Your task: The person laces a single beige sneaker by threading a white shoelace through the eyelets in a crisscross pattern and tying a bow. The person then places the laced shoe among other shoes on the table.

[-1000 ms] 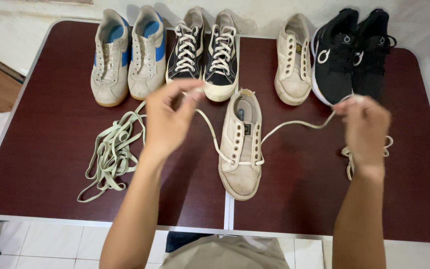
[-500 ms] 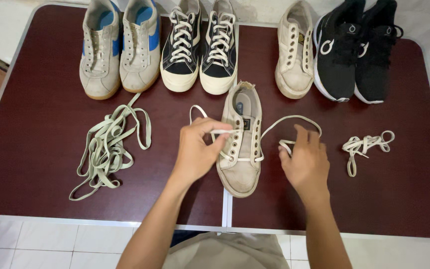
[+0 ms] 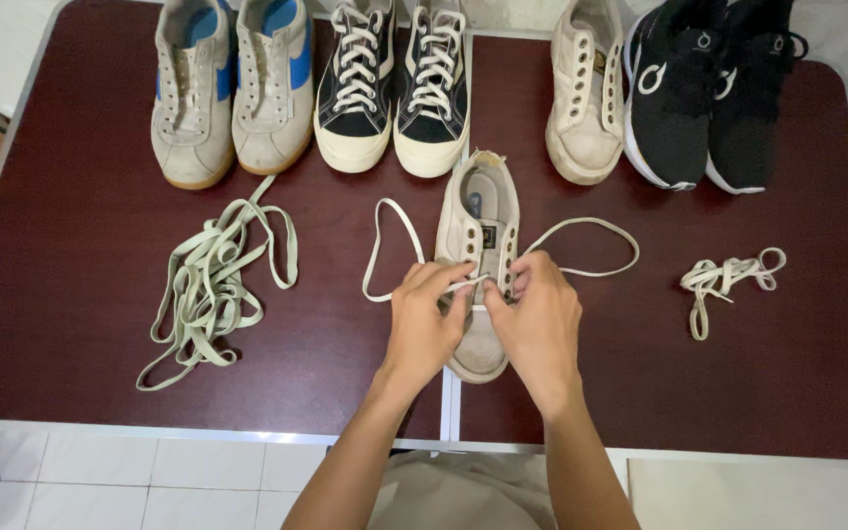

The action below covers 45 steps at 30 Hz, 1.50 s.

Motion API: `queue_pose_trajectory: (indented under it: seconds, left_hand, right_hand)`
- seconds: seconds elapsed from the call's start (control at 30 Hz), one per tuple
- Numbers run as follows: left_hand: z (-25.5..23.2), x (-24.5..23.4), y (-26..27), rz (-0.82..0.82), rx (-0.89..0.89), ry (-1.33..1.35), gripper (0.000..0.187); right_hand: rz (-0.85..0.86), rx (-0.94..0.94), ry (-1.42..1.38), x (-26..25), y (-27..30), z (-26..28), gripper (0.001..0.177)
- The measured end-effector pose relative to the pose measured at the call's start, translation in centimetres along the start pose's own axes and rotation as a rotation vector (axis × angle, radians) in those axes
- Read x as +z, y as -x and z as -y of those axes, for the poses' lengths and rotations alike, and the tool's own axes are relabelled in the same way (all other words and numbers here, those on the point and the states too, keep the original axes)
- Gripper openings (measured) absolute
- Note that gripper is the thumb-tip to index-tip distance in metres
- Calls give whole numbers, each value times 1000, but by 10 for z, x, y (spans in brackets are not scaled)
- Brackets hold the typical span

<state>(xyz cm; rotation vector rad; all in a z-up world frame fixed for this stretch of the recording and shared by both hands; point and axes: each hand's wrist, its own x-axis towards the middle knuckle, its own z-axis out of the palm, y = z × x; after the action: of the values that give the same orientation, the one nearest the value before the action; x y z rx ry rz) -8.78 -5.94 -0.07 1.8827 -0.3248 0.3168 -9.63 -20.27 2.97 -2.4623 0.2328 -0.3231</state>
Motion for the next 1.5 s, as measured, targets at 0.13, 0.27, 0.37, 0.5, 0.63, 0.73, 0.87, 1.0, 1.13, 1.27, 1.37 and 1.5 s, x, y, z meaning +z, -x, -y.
queue_pose_trajectory:
  seconds: [0.13,0.27,0.37,0.5,0.63,0.73,0.87,1.0,1.13,1.27,1.37,1.5]
  left_hand:
    - [8,5,2,32,36,-77,26]
    - [14,10,4,50,83,-125,20]
    - [15,10,3,47,110,-121,18]
    - [11,10,0,64,100,-130,15]
    - [1,9,-3,127,20,-154,11]
    - [-8,8,-2,169,20,-163,10]
    - [-12,6,-1,173,25,-184,10]
    - [-12,5,-1,194,22,-182,10]
    - [-11,9,-2,193,27,-225,9]
    - [-10,15,-4,182,62,-296,7]
    - [-9,17,-6,193,79,-325,8]
    - [-12,15,-8,220,63,-349,8]
  right_hand:
    - [-6,106,-122,5,-1,-15,29]
    - [65,175,-442,0,-3,-45,24]
    - [127,242,-644,4,-4,-58,22]
    - [131,283,-774,10,-2,-63,22]
    - [140,271,-671,11,0,-64,24]
    - [169,225,-715,13,1,-67,27]
    - [191,237,-847,13,6,-75,20]
    - [180,214,-851,9,15,-77,15]
    - [184,200,-774,6,17,-71,16]
    - [173,242,-710,6,18,-65,17]
    - [155,272,-684,7,18,-66,15]
    - [202,237,-776,7,11,-77,11]
